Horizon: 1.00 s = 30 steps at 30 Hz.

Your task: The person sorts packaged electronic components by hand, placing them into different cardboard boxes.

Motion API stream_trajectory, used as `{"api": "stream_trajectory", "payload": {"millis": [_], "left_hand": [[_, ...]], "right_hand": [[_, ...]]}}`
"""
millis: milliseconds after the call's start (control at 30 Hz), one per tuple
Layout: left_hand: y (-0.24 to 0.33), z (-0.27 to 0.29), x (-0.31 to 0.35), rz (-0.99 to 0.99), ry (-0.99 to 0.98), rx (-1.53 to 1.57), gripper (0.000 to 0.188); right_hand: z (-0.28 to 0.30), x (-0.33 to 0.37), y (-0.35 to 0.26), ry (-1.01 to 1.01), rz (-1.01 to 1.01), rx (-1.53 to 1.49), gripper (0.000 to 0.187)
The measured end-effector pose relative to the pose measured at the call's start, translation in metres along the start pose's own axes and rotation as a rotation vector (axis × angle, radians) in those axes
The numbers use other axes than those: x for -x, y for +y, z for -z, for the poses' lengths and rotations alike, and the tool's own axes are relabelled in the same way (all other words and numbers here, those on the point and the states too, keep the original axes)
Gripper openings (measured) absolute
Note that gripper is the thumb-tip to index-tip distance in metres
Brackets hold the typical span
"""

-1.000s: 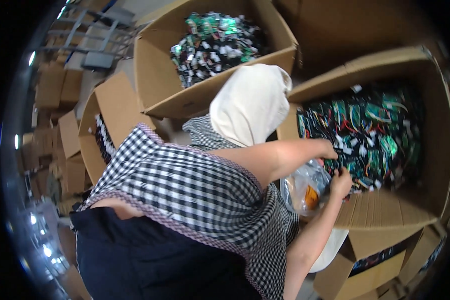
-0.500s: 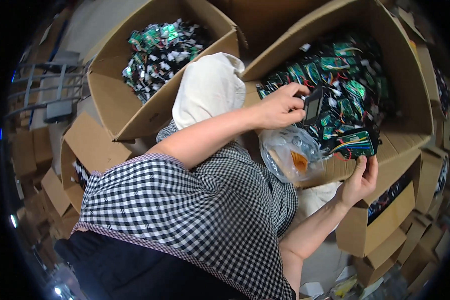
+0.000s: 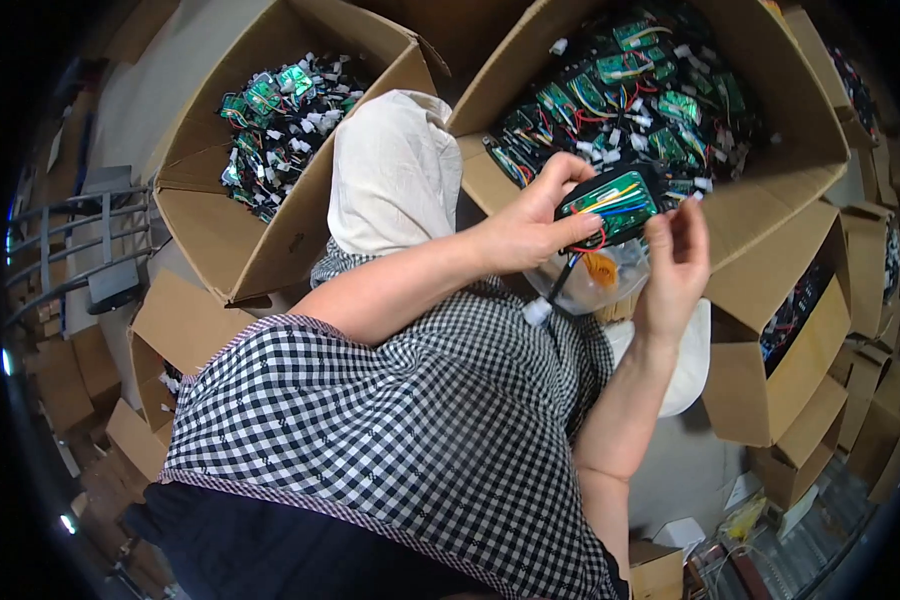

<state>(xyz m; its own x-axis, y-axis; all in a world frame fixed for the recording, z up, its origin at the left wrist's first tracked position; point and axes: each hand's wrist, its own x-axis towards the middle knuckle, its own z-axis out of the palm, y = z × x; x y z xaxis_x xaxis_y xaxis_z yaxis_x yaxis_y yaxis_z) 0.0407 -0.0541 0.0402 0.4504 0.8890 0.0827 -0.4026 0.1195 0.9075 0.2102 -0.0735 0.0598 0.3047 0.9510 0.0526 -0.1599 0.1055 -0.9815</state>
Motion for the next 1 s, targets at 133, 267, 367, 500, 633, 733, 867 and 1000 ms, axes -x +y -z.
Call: {"api": "stream_trajectory", "payload": {"millis": [133,267,367,500,633,733,867,1000], "left_hand": [[0.018,-0.009,-0.013,-0.009,-0.113,-0.227,0.049],[0.004,-0.006,-0.018,0.08,-0.109,-0.172,0.052],[0.017,0.001,-0.007,0.47,-0.25,0.099,0.049],[0.003,0.021,-0.002,0.444,0.059,0.097,0.039],[0.004,0.027,0.001,0.439,0.129,0.086,0.036],[-0.002,0.029,0.001,0.435,0.153,0.084,0.039],[-0.004,0.032,0.004,0.436,0.132,0.194,0.045],[-0.005,0.025,0.002,0.541,0.179,0.318,0.046]], "right_hand": [[0.014,-0.015,-0.015,-0.198,-0.028,-0.24,0.04],[0.013,-0.014,-0.014,-0.13,0.031,-0.308,0.04],[0.031,-0.018,0.011,-0.145,-0.085,-0.321,0.033],[0.093,-0.014,0.121,-0.078,-0.121,0.688,0.017],[0.06,0.01,0.133,-0.219,-0.126,1.232,0.018],[0.074,0.009,0.139,-0.135,-0.094,1.169,0.018],[0.092,0.002,0.129,-0.046,-0.166,0.722,0.013],[0.084,0.002,0.099,0.027,-0.302,0.209,0.012]]}}
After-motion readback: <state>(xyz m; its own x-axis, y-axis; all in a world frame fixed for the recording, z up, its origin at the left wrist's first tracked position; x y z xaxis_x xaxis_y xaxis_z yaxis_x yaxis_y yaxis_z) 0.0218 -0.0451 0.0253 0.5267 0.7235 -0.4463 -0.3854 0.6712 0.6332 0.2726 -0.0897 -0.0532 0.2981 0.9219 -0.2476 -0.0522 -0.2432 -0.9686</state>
